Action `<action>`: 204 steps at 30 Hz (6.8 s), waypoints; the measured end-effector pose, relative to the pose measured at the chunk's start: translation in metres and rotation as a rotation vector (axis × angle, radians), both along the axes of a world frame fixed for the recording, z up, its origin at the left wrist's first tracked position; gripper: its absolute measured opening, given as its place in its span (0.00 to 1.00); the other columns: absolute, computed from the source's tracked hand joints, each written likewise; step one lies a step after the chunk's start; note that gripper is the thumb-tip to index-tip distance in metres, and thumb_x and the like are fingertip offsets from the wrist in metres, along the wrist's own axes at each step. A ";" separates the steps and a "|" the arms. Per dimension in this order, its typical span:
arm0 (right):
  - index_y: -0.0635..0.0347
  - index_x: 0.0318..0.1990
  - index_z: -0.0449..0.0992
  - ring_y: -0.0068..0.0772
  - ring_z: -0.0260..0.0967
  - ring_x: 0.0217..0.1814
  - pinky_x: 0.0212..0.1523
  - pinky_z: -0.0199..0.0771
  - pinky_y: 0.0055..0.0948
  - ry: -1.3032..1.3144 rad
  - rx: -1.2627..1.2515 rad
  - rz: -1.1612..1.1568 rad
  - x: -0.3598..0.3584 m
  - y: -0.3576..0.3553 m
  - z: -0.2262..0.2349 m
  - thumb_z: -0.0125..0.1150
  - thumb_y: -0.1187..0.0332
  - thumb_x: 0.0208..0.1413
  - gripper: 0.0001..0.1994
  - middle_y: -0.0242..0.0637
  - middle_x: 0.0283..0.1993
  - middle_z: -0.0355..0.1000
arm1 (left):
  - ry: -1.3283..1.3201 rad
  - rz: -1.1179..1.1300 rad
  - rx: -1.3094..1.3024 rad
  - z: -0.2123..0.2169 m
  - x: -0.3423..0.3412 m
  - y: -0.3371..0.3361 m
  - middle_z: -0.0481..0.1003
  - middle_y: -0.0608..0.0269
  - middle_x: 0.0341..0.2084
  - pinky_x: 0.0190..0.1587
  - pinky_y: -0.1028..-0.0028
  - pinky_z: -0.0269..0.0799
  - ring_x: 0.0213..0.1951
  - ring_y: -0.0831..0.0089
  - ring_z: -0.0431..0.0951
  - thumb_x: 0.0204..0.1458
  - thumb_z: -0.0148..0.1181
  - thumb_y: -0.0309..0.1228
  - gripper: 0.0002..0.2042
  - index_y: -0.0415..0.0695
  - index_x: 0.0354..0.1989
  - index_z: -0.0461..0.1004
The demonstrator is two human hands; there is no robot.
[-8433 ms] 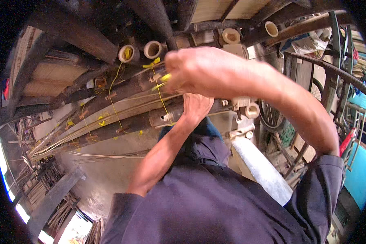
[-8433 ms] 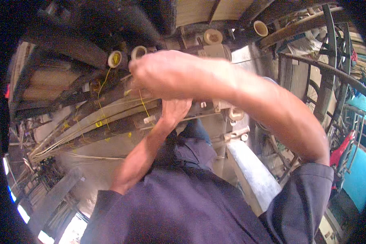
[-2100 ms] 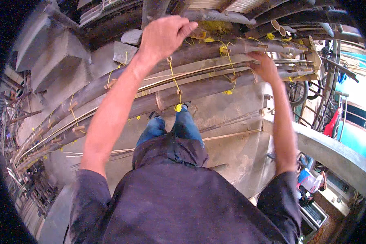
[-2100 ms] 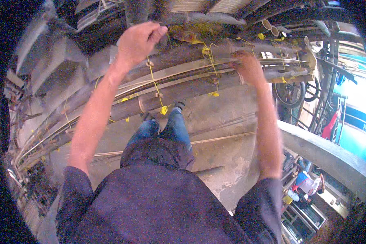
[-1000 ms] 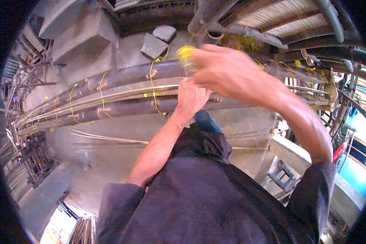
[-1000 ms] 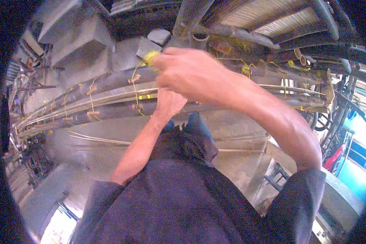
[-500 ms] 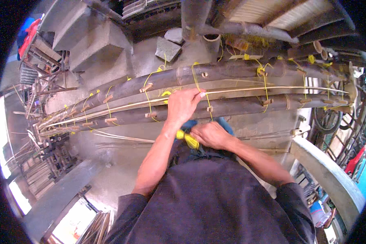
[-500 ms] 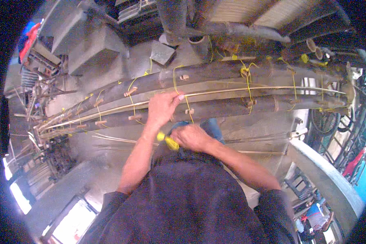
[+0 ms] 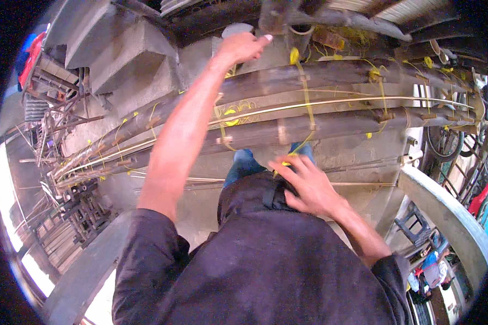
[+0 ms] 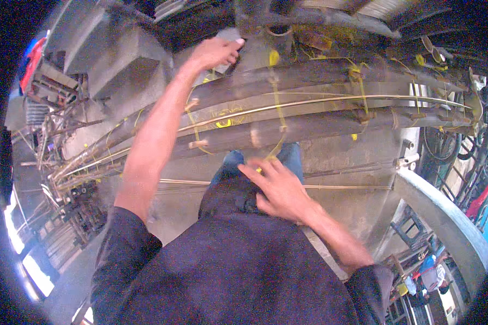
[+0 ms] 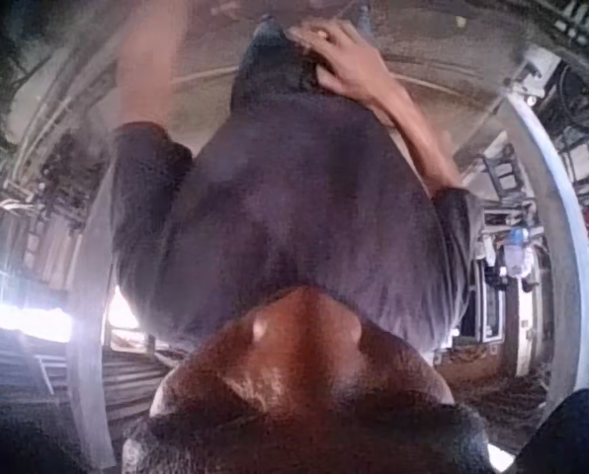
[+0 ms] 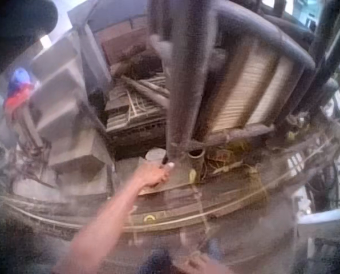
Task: The person repeatedly ties yellow rope around thin wooden sticks that are laid across a horizontal wooden rack. They loop the rope around the sticks and pull it tight, moving along the rack to secure multiple sticks in sequence.
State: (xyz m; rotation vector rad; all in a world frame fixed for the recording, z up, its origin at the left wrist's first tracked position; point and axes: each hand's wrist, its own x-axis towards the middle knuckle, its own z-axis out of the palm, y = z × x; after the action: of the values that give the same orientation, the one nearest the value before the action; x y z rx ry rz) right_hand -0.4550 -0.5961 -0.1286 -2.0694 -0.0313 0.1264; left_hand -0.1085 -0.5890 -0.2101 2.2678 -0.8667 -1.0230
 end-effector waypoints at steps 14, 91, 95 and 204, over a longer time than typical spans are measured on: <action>0.59 0.32 0.77 0.50 0.70 0.36 0.36 0.71 0.43 0.011 -0.554 0.270 0.209 0.089 0.157 0.57 0.67 0.48 0.07 0.49 0.30 0.70 | -0.486 -0.111 -0.301 0.045 -0.111 0.210 0.74 0.53 0.39 0.45 0.61 0.69 0.42 0.56 0.74 0.52 0.54 0.37 0.14 0.42 0.43 0.72; 0.57 0.59 0.59 0.38 0.68 0.47 0.42 0.73 0.33 0.240 0.284 0.048 0.165 0.322 -0.005 0.57 0.73 0.49 0.28 0.40 0.51 0.67 | -0.068 -0.321 -0.037 0.004 0.185 0.320 0.79 0.60 0.35 0.43 0.71 0.73 0.38 0.70 0.78 0.57 0.48 0.43 0.18 0.42 0.39 0.79; 0.58 0.57 0.63 0.32 0.69 0.42 0.45 0.70 0.30 0.515 0.650 -0.304 0.195 0.400 -0.031 0.56 0.73 0.53 0.22 0.36 0.43 0.71 | -0.195 -0.188 -0.306 0.043 0.185 0.403 0.79 0.57 0.34 0.42 0.67 0.72 0.38 0.60 0.79 0.55 0.48 0.50 0.21 0.46 0.40 0.78; 0.63 0.29 0.75 0.39 0.70 0.28 0.31 0.69 0.38 0.447 -0.447 -0.042 0.581 0.575 -0.079 0.43 0.53 0.59 0.22 0.43 0.29 0.75 | -0.604 0.009 -0.531 0.016 0.189 0.755 0.75 0.56 0.21 0.31 0.61 0.66 0.28 0.56 0.75 0.51 0.56 0.36 0.09 0.44 0.26 0.76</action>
State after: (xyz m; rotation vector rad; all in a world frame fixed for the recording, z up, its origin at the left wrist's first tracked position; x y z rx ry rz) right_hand 0.1257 -0.0211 -0.2081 -2.4355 0.3426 0.6131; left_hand 0.0805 0.1655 -0.1942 2.1040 -1.1899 -0.0450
